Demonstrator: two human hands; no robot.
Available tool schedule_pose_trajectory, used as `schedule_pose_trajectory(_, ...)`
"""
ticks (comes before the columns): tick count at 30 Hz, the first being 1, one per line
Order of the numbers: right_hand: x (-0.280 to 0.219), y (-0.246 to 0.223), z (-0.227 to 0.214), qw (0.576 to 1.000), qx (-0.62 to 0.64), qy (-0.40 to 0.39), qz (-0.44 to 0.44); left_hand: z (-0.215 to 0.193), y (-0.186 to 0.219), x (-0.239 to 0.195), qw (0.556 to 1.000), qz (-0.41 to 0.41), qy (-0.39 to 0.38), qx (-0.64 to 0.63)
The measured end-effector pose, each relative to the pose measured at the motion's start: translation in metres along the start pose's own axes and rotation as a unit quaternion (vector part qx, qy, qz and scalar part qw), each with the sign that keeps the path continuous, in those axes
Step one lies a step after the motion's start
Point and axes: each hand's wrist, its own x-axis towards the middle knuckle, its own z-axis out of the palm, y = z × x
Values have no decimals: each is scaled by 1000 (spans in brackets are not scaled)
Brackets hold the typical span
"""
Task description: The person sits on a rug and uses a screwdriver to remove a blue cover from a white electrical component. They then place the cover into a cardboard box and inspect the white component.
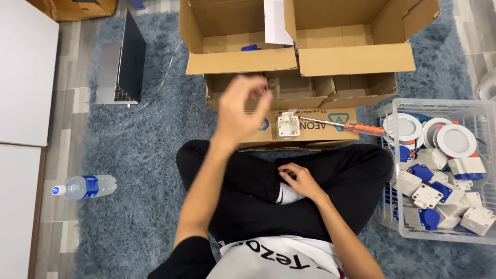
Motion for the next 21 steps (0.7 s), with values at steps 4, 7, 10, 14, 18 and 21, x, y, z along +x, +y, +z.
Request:
schedule_pose_trajectory(4, -1, -6, -14, 998, 25, 48, -19, 27, 6, -62, 997, -35, -35, 52)
schedule_pose_trajectory(7, -4, -13, -26, 994, 65, 88, -24, 41, 14, -83, 982, -96, -89, 136)
schedule_pose_trajectory(10, -7, -29, -39, 988, 107, 107, -30, 52, 23, -87, 968, -171, -151, 108)
schedule_pose_trajectory(14, -8, -46, -51, 977, 152, 136, -56, 75, 13, -103, 971, -184, -122, 90)
schedule_pose_trajectory(18, -10, -54, -60, 966, 170, 177, -82, 83, 4, -117, 978, -196, -64, 44)
schedule_pose_trajectory(21, -9, -60, -67, 957, 168, 218, -87, 69, 5, -121, 958, -245, -102, -107)
